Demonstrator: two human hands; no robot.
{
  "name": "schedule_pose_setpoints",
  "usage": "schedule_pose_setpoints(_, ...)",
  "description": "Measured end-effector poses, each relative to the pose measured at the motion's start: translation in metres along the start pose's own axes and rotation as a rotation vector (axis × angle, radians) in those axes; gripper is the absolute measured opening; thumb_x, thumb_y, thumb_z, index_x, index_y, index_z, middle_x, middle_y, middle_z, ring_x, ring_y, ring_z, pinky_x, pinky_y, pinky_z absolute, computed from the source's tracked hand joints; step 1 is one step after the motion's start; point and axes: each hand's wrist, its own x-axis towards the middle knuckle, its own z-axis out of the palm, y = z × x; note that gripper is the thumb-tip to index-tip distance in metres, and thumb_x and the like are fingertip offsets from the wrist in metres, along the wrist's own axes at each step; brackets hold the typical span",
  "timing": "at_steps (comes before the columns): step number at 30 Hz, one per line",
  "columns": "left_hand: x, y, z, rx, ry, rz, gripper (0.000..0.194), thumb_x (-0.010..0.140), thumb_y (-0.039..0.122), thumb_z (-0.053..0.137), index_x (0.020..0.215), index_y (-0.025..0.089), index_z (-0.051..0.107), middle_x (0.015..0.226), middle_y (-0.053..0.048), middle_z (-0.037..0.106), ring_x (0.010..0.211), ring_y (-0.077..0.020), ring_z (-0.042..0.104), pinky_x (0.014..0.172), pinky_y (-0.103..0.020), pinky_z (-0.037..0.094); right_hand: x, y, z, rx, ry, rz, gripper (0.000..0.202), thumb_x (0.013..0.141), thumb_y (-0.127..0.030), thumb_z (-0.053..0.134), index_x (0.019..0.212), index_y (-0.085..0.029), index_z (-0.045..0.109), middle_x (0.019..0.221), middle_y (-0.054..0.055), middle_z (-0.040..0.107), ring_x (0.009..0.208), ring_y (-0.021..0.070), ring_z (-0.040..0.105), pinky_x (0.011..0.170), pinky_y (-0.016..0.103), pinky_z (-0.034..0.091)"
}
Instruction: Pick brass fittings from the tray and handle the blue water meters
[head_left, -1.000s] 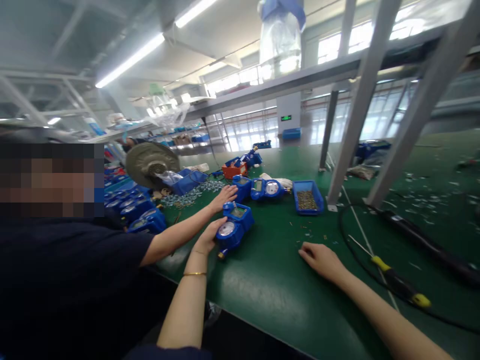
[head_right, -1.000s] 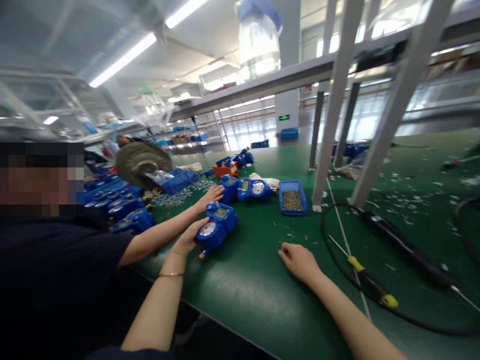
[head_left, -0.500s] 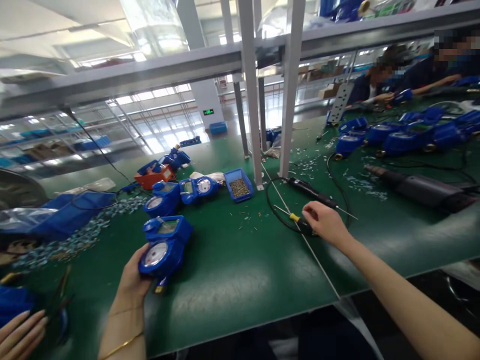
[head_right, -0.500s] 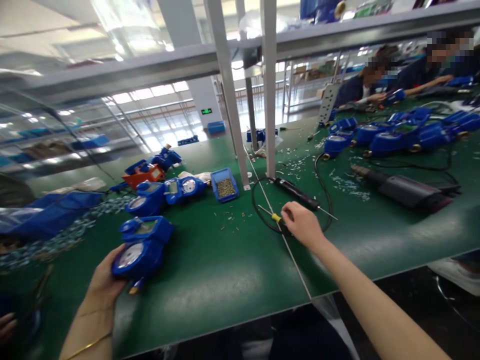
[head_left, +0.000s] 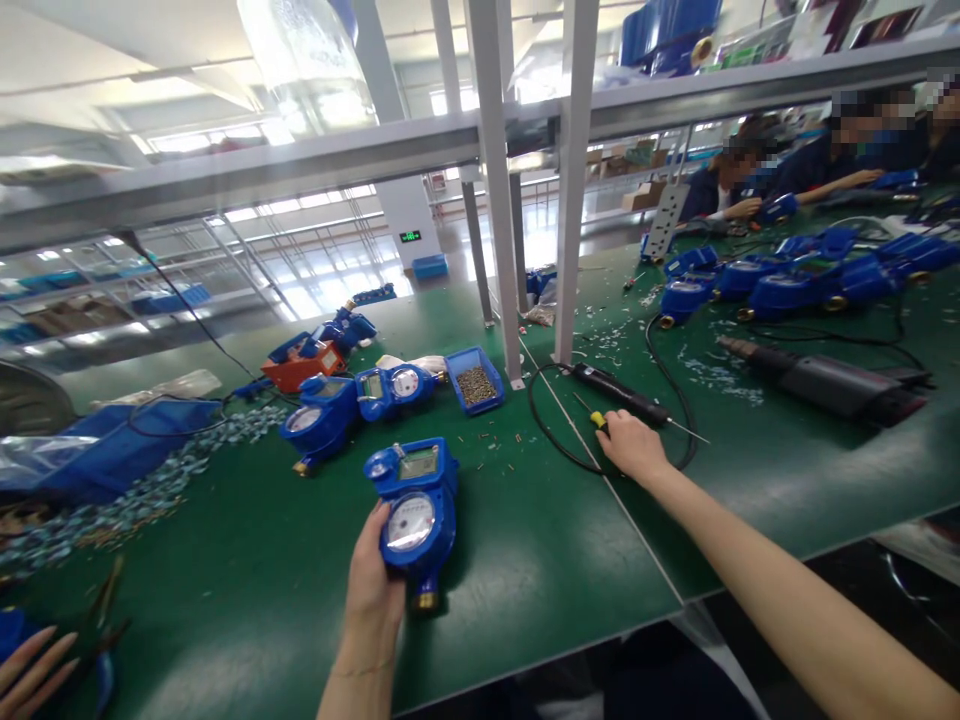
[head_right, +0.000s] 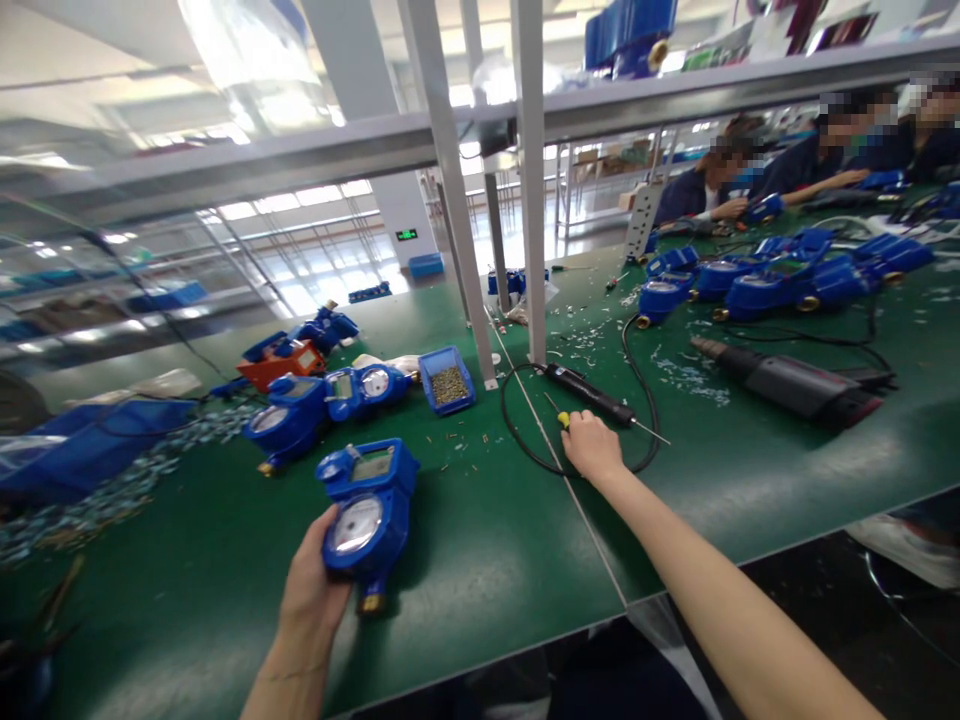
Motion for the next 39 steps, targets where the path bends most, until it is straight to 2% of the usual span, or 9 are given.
schedule_pose_setpoints(5,-0.007,-0.016,0.013,0.004,-0.106,-0.121,0.021,0.092,0.014,0.052,0.087,0.022,0.071,0.09,-0.002,0.075,0.097,-0.0223,0.071,0.081,-0.029,0.062,-0.016,-0.036,0.008,0.106,0.086,-0.234,0.046,0.099,-0.031,0.044,0.137,-0.006,0.048,0.134,0.024,0.051,0.127,0.0349,0.047,0.107,0.05,0.043)
schedule_pose_setpoints(10,-0.009,-0.021,0.008,-0.042,-0.146,-0.015,0.021,0.093,0.013,0.055,0.11,0.016,0.067,0.096,-0.005,0.073,0.081,-0.0156,0.071,0.07,-0.021,0.059,-0.029,-0.086,0.059,0.266,-0.028,-0.501,0.079,0.091,-0.047,0.059,0.153,-0.009,0.028,0.154,0.02,0.038,0.144,0.0323,0.034,0.117,0.048,0.036)
schedule_pose_setpoints(14,-0.01,-0.013,-0.001,-0.078,-0.134,0.021,0.029,0.091,0.009,0.055,0.118,0.015,0.063,0.1,-0.008,0.073,0.081,-0.0153,0.07,0.068,-0.02,0.059,0.005,-0.1,0.084,0.347,-0.044,-0.535,0.065,0.096,-0.026,0.04,0.155,-0.003,0.024,0.158,0.024,0.029,0.148,0.0315,0.028,0.121,0.051,0.03)
schedule_pose_setpoints(19,0.009,0.003,-0.017,-0.025,-0.093,0.077,0.024,0.094,0.009,0.053,0.114,0.015,0.065,0.102,-0.009,0.072,0.086,-0.0174,0.07,0.072,-0.024,0.06,0.045,-0.108,0.09,0.422,-0.097,-0.694,0.054,0.097,-0.015,0.033,0.15,-0.013,0.041,0.153,0.013,0.043,0.143,0.0224,0.039,0.12,0.043,0.035)
schedule_pose_setpoints(24,0.016,0.007,-0.03,0.044,-0.077,0.18,0.03,0.097,0.038,0.063,0.116,0.015,0.062,0.113,-0.011,0.066,0.099,-0.0231,0.066,0.087,-0.041,0.059,0.06,-0.119,0.092,0.465,-0.093,-0.824,0.043,0.096,-0.013,0.041,0.135,-0.014,0.059,0.14,0.012,0.057,0.135,0.0221,0.048,0.116,0.042,0.039)
schedule_pose_setpoints(29,0.016,0.048,-0.094,0.038,0.014,0.301,0.018,0.095,0.053,0.059,0.103,0.038,0.064,0.113,-0.001,0.066,0.118,-0.0227,0.061,0.089,-0.037,0.061,0.055,-0.123,0.08,0.47,-0.016,-0.86,0.033,0.099,-0.019,0.043,0.121,-0.014,0.067,0.123,0.015,0.063,0.119,0.0258,0.054,0.105,0.045,0.046)
schedule_pose_setpoints(34,0.056,0.11,-0.178,0.195,0.117,0.406,0.014,0.091,0.044,0.066,0.089,0.03,0.062,0.109,-0.003,0.066,0.134,-0.0222,0.049,0.087,-0.033,0.062,0.028,-0.116,0.069,0.428,-0.031,-0.915,0.028,0.101,-0.023,0.043,0.094,-0.016,0.069,0.097,0.011,0.063,0.096,0.0233,0.056,0.088,0.039,0.051)
schedule_pose_setpoints(37,0.088,0.122,-0.197,0.224,0.152,0.254,0.008,0.092,0.024,0.063,0.086,0.029,0.061,0.101,-0.005,0.068,0.134,-0.0201,0.05,0.085,-0.029,0.062,0.011,-0.093,0.064,0.39,-0.056,-0.929,0.026,0.101,-0.021,0.043,0.087,-0.018,0.065,0.093,0.009,0.062,0.091,0.0218,0.056,0.084,0.035,0.051)
schedule_pose_setpoints(39,0.107,0.119,-0.199,0.281,0.14,0.136,0.023,0.086,0.006,0.065,0.084,0.028,0.062,0.098,-0.004,0.07,0.128,-0.0186,0.055,0.082,-0.024,0.061,0.009,-0.072,0.058,0.364,-0.048,-0.895,0.025,0.1,-0.02,0.043,0.087,-0.017,0.064,0.092,0.009,0.061,0.09,0.0219,0.057,0.083,0.035,0.052)
